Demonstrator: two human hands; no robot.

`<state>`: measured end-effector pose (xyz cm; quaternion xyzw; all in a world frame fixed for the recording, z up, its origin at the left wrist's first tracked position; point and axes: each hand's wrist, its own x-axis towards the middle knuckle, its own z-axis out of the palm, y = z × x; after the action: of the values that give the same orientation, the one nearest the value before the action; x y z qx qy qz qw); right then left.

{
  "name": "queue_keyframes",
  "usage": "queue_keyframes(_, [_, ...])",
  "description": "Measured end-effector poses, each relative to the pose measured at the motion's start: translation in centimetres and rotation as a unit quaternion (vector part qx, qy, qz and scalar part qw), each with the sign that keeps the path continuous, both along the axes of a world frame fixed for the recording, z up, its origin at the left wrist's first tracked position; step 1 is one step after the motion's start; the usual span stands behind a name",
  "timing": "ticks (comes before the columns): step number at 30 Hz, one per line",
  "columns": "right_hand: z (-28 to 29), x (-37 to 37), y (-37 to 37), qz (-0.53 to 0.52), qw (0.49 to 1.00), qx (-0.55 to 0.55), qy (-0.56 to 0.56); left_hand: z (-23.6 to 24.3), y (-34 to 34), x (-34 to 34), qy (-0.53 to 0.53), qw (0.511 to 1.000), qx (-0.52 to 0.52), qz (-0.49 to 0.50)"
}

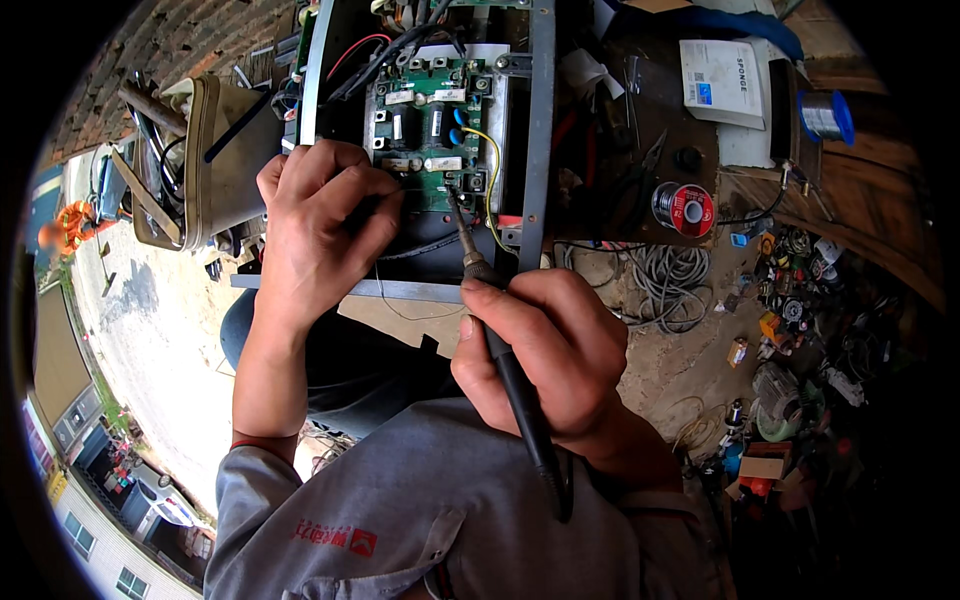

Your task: The person uses a soldering iron and solder wire to attach wires to a green circuit board inside an open metal casing. They repeatedly heat connection points and feed solder to secure the wires in place.

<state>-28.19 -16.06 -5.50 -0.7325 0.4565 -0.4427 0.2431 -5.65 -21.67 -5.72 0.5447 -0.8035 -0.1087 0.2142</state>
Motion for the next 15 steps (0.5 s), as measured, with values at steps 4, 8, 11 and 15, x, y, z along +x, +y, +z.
queue_keyframes(4, [-0.09,-0.08,0.0,0.001,1.0,-0.001,0.001,0.03,-0.02,-0.08,-0.002,1.0,0.002,-0.001])
queue_keyframes(8, [-0.16,-0.13,0.01,0.002,1.0,-0.002,0.002,0.05,-0.01,-0.11,-0.006,1.0,0.003,0.0])
queue_keyframes(11, [-0.18,-0.12,0.03,0.001,1.0,-0.003,0.003,0.01,-0.09,-0.13,0.005,1.0,-0.002,0.0])
queue_keyframes(15, [-0.04,-0.12,-0.03,0.002,1.0,-0.002,0.003,0.02,-0.05,-0.01,0.013,1.0,-0.001,0.006])
